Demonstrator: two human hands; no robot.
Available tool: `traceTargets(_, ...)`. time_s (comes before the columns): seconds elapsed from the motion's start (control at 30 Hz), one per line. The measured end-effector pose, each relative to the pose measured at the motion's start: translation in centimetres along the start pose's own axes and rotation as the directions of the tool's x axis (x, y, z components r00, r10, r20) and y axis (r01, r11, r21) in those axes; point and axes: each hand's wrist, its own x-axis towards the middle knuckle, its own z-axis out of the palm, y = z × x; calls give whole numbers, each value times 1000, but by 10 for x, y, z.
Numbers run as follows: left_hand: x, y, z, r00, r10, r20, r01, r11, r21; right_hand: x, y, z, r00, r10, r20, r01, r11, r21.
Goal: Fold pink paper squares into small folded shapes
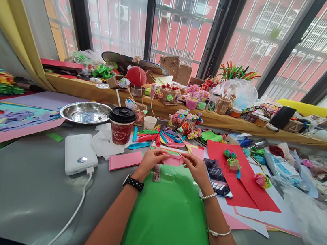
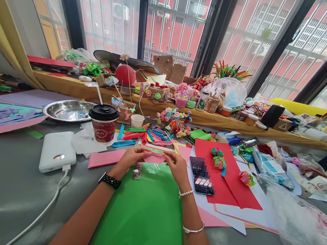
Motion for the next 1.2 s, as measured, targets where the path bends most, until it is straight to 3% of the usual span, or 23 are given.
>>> traceTargets(0.57,2,-3,-5,998,-9,61,3,995,99,-2,-7,-5,986,-165,-12,156,956,-249)
traceTargets(0.7,3,-3,-5,999,34,35,-37,994,103,-2,-5,-2,990,-124,-63,107,969,-223)
traceTargets(0.97,1,-1,-3,993,95,67,-103,986,129,-2,-3,4,998,55,-37,-54,998,25)
traceTargets(1.2,2,-1,-2,996,72,52,-78,988,131,-2,-3,6,993,61,-98,-67,996,-57)
